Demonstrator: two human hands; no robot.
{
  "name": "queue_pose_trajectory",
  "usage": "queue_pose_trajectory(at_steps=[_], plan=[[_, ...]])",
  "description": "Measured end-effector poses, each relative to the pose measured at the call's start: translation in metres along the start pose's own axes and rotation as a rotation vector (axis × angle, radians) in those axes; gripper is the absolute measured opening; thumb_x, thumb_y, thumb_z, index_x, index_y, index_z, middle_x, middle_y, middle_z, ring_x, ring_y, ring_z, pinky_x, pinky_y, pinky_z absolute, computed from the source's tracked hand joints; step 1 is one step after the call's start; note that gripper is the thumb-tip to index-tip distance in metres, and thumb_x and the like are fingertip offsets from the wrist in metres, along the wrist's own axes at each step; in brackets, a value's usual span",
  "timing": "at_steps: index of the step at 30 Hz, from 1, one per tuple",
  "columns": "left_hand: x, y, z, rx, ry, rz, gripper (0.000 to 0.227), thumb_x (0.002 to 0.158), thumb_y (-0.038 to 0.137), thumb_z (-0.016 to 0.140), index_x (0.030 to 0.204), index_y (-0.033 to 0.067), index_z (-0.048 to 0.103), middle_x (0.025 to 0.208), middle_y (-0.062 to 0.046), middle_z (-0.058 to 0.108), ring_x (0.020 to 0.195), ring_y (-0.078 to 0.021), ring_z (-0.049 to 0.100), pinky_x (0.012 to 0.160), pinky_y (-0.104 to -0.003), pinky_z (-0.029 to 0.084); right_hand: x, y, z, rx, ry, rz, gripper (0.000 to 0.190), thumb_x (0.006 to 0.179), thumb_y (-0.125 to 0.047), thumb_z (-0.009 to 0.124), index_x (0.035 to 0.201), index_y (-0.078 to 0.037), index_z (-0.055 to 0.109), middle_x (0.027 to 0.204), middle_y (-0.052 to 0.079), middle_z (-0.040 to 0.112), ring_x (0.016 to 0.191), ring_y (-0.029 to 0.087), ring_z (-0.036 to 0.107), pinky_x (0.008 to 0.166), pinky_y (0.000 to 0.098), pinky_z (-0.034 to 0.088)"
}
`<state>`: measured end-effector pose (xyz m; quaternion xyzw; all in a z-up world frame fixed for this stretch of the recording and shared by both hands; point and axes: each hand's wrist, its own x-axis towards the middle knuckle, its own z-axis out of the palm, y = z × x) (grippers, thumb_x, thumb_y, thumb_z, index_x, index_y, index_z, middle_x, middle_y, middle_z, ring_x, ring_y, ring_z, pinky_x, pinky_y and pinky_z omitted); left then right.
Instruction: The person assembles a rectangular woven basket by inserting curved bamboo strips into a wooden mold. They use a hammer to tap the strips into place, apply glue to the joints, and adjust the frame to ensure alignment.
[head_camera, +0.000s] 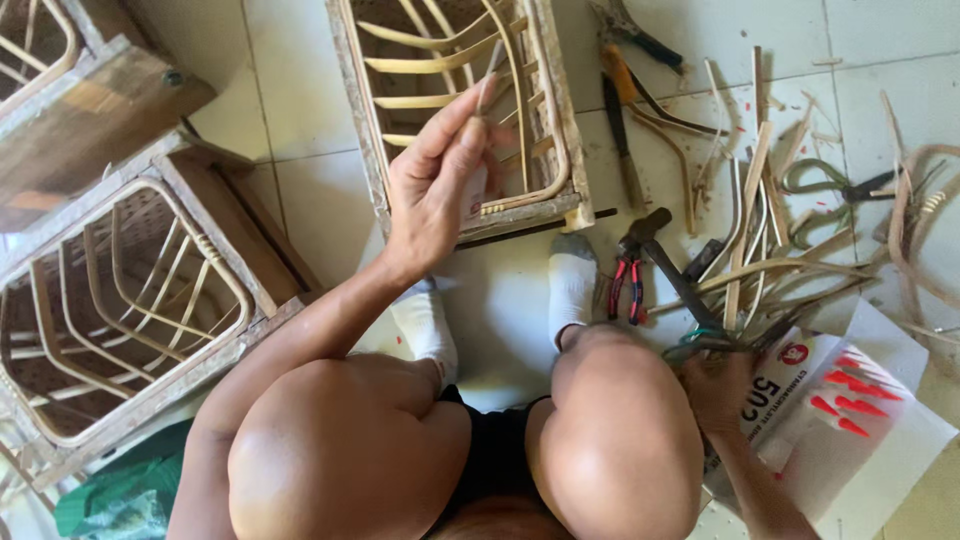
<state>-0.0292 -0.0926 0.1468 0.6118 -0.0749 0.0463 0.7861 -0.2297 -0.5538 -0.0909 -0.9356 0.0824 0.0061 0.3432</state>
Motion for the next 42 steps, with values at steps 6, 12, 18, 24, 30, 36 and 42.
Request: queue_pose_trajectory(at_steps=[6, 12, 18, 24, 30, 36, 42], plan=[[-0.005, 0.0, -0.005, -0.009, 0.046, -0.005, 0.037, 0.116, 0.01, 0.056, 0.153, 0.0085, 0.055, 0.127, -0.004, 0.07, 0.089, -0.0074, 0.061, 0.085, -0.025, 0.056, 0.037, -0.022, -0.021, 0.046, 0.3, -0.139, 0.025, 0.102, -0.01, 0.081, 0.089, -0.003, 0.061, 0.08, 0.006, 0.058, 0.071, 0.019, 0.05, 0.07, 0.0313, 0.043], [-0.014, 0.007, -0.004, -0.025, 0.05, 0.049, 0.031, 0.118, 0.01, 0.057, 0.149, 0.0083, 0.056, 0.13, -0.004, 0.069, 0.099, -0.0055, 0.06, 0.092, -0.023, 0.055, 0.089, -0.106, -0.086, -0.105, 0.391, -0.399, 0.012, 0.108, -0.001, 0.075, 0.106, 0.003, 0.064, 0.107, 0.013, 0.074, 0.09, 0.021, 0.067, 0.077, 0.0316, 0.05], [-0.016, 0.015, 0.002, -0.039, 0.069, 0.042, 0.036, 0.119, 0.01, 0.055, 0.155, 0.0099, 0.05, 0.129, -0.002, 0.069, 0.091, -0.0044, 0.054, 0.086, -0.02, 0.051, 0.128, -0.248, -0.087, 0.698, 0.068, -0.427, 0.028, 0.102, -0.015, 0.063, 0.124, -0.003, 0.05, 0.108, 0.005, 0.062, 0.085, 0.015, 0.073, 0.083, 0.0299, 0.065], [-0.012, 0.027, 0.002, -0.068, 0.108, 0.051, 0.043, 0.118, 0.012, 0.054, 0.161, 0.013, 0.047, 0.133, -0.003, 0.067, 0.093, -0.0058, 0.058, 0.096, -0.025, 0.055, 0.16, -0.384, -0.038, 0.24, 0.063, -0.85, 0.05, 0.09, -0.028, 0.089, 0.117, 0.004, 0.063, 0.093, 0.009, 0.059, 0.082, 0.02, 0.062, 0.07, 0.0337, 0.052], [-0.014, 0.027, -0.007, -0.071, 0.191, 0.055, 0.044, 0.116, 0.012, 0.055, 0.159, 0.0117, 0.048, 0.131, -0.001, 0.065, 0.095, -0.0069, 0.059, 0.093, -0.024, 0.054, 0.162, -0.44, -0.023, 0.152, 0.021, -0.897, 0.05, 0.098, -0.031, 0.085, 0.123, 0.005, 0.062, 0.1, 0.013, 0.059, 0.083, 0.025, 0.063, 0.071, 0.0379, 0.05], [-0.013, 0.022, -0.009, -0.103, 0.205, 0.102, 0.043, 0.115, 0.012, 0.055, 0.158, 0.0094, 0.049, 0.134, 0.0, 0.064, 0.098, -0.0105, 0.064, 0.088, -0.028, 0.058, 0.158, -0.459, -0.019, 0.189, -0.021, -0.858, 0.04, 0.097, -0.026, 0.083, 0.119, 0.0, 0.064, 0.096, 0.013, 0.06, 0.078, 0.028, 0.065, 0.067, 0.0412, 0.052], [-0.014, 0.022, -0.017, -0.014, 0.267, 0.117, 0.042, 0.114, 0.009, 0.054, 0.156, 0.0072, 0.048, 0.132, -0.002, 0.069, 0.098, -0.0098, 0.065, 0.088, -0.028, 0.06, 0.155, -0.472, -0.016, 0.141, -0.073, -0.864, 0.042, 0.094, -0.024, 0.084, 0.119, 0.002, 0.062, 0.093, 0.014, 0.06, 0.072, 0.028, 0.065, 0.062, 0.0438, 0.051]])
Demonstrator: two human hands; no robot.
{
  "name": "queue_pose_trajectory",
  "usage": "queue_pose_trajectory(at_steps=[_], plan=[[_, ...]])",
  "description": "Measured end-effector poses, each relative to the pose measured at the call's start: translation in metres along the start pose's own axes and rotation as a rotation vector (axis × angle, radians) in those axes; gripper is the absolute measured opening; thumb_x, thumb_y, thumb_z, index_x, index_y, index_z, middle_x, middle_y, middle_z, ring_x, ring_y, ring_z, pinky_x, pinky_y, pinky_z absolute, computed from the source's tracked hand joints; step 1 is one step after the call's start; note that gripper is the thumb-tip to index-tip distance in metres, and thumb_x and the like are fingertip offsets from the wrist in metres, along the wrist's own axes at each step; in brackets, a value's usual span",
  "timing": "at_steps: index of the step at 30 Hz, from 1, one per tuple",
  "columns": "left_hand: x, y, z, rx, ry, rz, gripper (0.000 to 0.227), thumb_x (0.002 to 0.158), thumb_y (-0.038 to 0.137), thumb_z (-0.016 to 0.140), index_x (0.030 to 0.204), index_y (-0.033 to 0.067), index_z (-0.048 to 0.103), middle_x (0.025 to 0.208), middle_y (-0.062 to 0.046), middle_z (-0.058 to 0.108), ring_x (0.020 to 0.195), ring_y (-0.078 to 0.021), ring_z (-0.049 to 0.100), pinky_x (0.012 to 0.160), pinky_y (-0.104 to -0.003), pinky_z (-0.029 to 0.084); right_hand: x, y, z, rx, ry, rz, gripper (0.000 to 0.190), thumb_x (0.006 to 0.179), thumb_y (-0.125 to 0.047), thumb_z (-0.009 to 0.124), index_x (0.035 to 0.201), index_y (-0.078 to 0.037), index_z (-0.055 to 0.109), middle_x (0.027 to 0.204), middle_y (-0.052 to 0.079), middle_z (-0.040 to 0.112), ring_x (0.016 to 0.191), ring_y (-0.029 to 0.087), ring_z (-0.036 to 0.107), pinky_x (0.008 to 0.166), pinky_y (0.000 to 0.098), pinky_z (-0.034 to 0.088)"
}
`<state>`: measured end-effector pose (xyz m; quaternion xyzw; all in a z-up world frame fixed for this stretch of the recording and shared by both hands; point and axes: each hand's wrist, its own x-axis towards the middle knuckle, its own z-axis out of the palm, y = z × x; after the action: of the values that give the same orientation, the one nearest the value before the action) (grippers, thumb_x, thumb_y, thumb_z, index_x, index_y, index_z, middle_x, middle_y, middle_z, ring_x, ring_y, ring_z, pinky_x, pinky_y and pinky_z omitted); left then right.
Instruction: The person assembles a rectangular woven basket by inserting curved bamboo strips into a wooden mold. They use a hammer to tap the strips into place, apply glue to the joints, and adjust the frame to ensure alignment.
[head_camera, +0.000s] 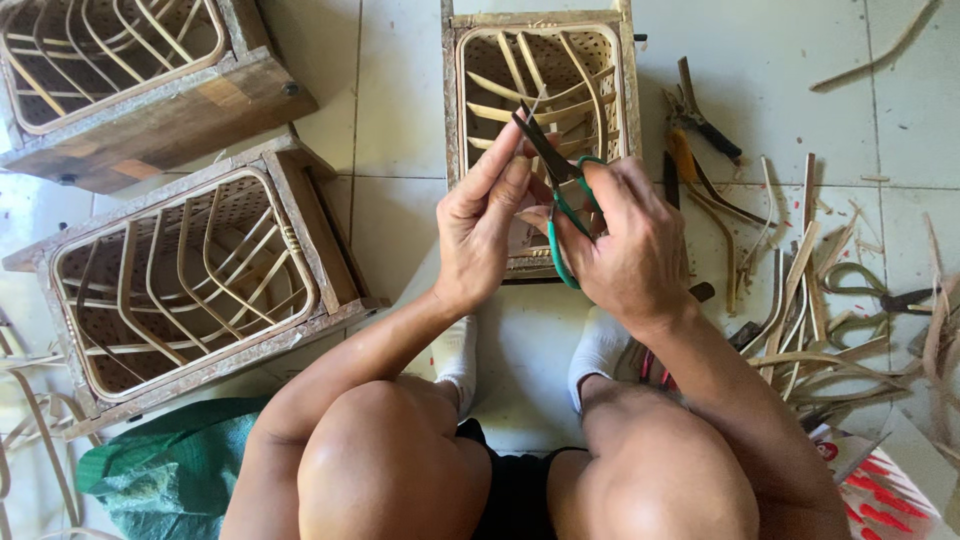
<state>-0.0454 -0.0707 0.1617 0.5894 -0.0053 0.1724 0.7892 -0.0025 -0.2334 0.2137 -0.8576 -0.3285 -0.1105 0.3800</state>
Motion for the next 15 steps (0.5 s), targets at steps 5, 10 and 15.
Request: queue_pose_trajectory(at_steps=[5, 10, 15], plan=[[-0.002, 0.003, -0.003, 0.031, 0.02, 0.033, 0.042, 0.116, 0.009, 0.055, 0.157, 0.0074, 0.05, 0.127, -0.004, 0.07, 0.093, -0.0091, 0.065, 0.086, -0.027, 0.059, -0.001, -0.001, 0.003, 0.014, 0.024, -0.033, 0.039, 0.093, -0.022, 0.084, 0.115, 0.001, 0.062, 0.092, 0.014, 0.058, 0.071, 0.029, 0.064, 0.06, 0.0436, 0.05], [0.001, 0.012, -0.009, 0.049, 0.019, 0.017, 0.042, 0.116, 0.011, 0.054, 0.158, 0.0079, 0.048, 0.133, -0.004, 0.067, 0.095, -0.0107, 0.065, 0.086, -0.026, 0.058, -0.001, 0.008, 0.014, 0.024, 0.022, -0.078, 0.027, 0.095, -0.018, 0.081, 0.106, 0.0, 0.064, 0.087, 0.01, 0.06, 0.073, 0.027, 0.064, 0.06, 0.0406, 0.052], [0.005, 0.016, -0.017, 0.01, 0.039, 0.036, 0.043, 0.119, 0.011, 0.052, 0.161, 0.008, 0.046, 0.128, -0.008, 0.069, 0.093, -0.0094, 0.063, 0.093, -0.027, 0.056, -0.03, 0.054, 0.019, 0.154, 0.136, -0.021, 0.025, 0.097, -0.011, 0.078, 0.114, 0.006, 0.069, 0.082, 0.008, 0.062, 0.068, 0.019, 0.061, 0.053, 0.0363, 0.05]])
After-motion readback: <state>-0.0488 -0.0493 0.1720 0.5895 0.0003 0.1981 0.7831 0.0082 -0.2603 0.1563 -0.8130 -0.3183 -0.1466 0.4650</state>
